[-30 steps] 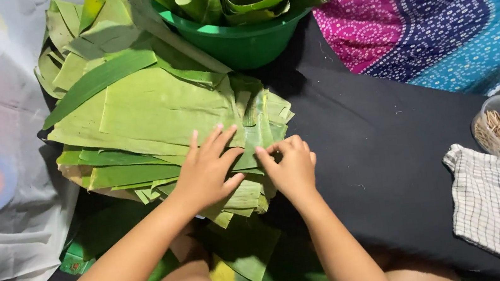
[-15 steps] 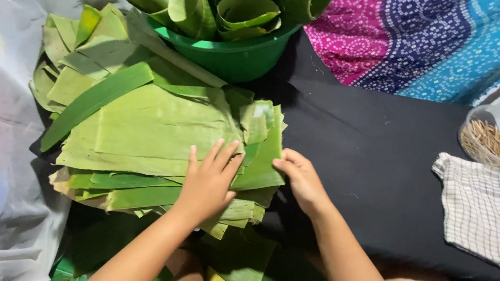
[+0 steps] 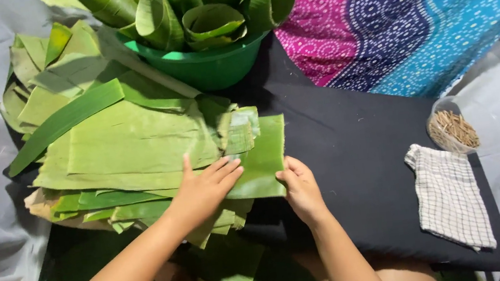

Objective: Cleaning banana leaves with a cloth and folding them into cone shapes secured with toothpicks.

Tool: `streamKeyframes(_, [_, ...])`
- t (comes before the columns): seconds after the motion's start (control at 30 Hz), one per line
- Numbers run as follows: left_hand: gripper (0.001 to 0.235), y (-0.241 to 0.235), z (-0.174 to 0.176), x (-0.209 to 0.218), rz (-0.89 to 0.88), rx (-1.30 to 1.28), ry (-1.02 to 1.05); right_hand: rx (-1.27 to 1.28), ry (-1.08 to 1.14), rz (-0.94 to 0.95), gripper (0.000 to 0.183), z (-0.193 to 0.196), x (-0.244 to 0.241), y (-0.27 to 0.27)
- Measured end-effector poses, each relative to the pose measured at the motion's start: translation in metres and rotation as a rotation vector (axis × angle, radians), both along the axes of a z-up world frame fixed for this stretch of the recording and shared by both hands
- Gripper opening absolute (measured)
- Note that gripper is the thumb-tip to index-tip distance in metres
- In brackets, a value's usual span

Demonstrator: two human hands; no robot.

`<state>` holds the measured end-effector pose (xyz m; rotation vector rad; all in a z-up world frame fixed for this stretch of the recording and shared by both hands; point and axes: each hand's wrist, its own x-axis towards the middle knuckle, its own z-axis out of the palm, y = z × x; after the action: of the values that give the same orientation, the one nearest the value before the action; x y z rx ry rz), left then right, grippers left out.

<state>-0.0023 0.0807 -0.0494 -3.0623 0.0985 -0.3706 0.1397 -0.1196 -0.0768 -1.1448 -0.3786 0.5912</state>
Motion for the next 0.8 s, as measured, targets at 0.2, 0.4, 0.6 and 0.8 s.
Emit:
streamKeyframes(0.2, [0.059,0.008,-0.001,-0.011,0.093,0.047,0.055,-0.007,-0.078,-0.147,0.014,-0.026,0.027,-0.054])
streamKeyframes(0.4, [0.038,0.001,0.009,-0.007,-0.087,0.285,-0.426,0.034,-0.138,-0.312,0.013,-0.015,0.051,-0.136])
streamKeyframes(0.6, [0.040,-0.047,0.052,0.002,-0.240,0.151,-0.482,-0.033,-0.153,-0.328,0.017,-0.014,0.080,-0.240])
streamKeyframes(0.8, [0.029,-0.073,0.031,0.025,-0.516,-0.004,-0.393,-0.482,-0.308,-0.479,0.010,-0.018,0.087,-0.292])
